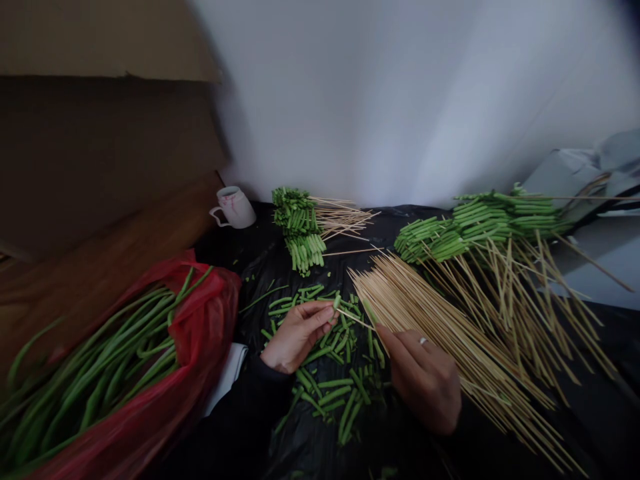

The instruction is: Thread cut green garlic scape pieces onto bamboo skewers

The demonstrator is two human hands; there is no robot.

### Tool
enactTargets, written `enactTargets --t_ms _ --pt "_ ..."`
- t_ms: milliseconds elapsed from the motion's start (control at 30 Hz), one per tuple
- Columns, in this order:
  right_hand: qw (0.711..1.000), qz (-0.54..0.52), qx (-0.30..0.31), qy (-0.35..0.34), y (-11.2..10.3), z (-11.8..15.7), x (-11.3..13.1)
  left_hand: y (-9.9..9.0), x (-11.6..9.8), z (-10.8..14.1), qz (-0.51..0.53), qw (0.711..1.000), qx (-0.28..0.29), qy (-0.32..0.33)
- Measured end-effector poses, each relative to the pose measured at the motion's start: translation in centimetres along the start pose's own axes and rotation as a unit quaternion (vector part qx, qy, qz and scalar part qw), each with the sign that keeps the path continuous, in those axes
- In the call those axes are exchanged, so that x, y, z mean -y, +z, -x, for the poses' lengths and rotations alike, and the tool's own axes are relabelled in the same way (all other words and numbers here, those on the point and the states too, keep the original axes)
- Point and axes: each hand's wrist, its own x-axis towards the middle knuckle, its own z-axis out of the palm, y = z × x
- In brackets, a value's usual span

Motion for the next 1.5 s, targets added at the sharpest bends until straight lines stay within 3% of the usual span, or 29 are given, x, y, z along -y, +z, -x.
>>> enactTargets --t_ms 233,600,1500 --pt "1.0 -0.002 0.012 -0.002 -0.2 -0.1 0.0 0.1 -0.3 0.0 -0.039 0.998 -0.025 0.038" --pt "1.0 0.009 -0.01 0.006 -0.1 -0.4 0.4 0.2 -0.2 0.1 -0.035 0.999 -0.009 0.024" --pt "0.998 0.021 0.033 0.041 0.0 0.1 1.0 0.9 -0.1 0.5 -0.086 0.995 -0.023 0.032"
